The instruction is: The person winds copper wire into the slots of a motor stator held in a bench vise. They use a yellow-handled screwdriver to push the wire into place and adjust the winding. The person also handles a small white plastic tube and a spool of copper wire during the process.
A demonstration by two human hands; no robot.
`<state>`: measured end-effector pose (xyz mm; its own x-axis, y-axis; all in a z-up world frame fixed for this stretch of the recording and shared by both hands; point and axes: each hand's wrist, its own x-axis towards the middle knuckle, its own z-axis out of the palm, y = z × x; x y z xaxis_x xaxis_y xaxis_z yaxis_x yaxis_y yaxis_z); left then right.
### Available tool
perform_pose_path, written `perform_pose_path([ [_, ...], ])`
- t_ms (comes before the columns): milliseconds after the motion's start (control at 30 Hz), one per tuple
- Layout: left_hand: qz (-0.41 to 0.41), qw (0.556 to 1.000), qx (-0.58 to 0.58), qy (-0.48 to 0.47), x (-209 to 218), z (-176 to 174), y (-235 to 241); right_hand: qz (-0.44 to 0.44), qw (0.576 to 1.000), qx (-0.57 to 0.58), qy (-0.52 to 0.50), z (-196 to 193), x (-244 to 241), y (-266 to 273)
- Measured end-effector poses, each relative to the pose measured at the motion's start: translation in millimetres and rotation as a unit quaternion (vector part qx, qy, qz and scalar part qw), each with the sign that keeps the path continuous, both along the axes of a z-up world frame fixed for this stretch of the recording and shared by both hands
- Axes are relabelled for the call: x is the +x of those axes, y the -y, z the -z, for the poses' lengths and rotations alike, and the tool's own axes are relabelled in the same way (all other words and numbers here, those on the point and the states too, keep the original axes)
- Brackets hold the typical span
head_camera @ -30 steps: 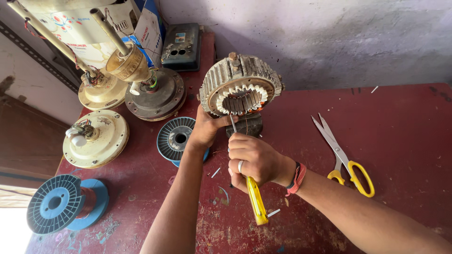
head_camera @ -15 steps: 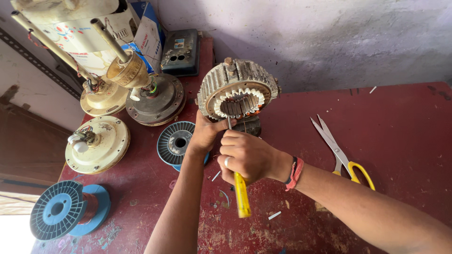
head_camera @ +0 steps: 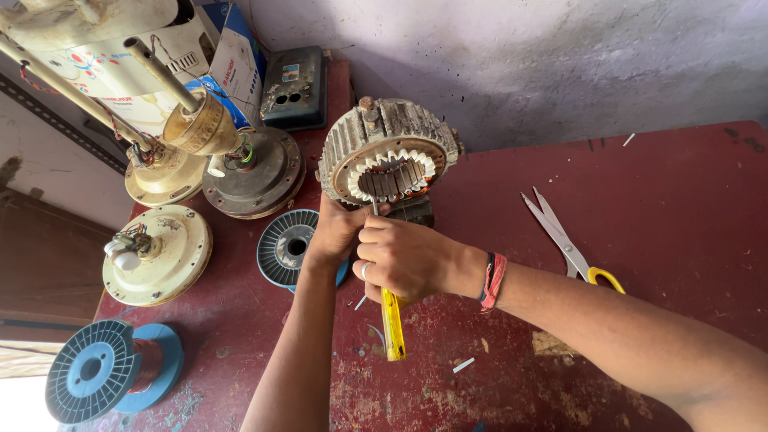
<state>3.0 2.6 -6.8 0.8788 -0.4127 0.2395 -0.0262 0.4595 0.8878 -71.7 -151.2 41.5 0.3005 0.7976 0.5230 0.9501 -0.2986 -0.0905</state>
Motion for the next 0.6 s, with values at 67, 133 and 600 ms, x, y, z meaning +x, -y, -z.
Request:
perform_pose_path([
  [67,-0.003,1.000,0.003,0.011,1.1,1.8,-0.2,-0.004,1.000,0.019,0.014,-0.8,0.0,0.5],
  [133,-0.007,1.000,0.003,0.009,1.4,3.4,-0.3,-0.007,0.999,0.029,0.019,-1.2,0.2,-0.5],
  [600,0.002,1.000,-0.023,-0.002,4.8,11.0,-1.6,-0.060,0.988,0.122,-0.067,-11.3,12.6,7.0],
])
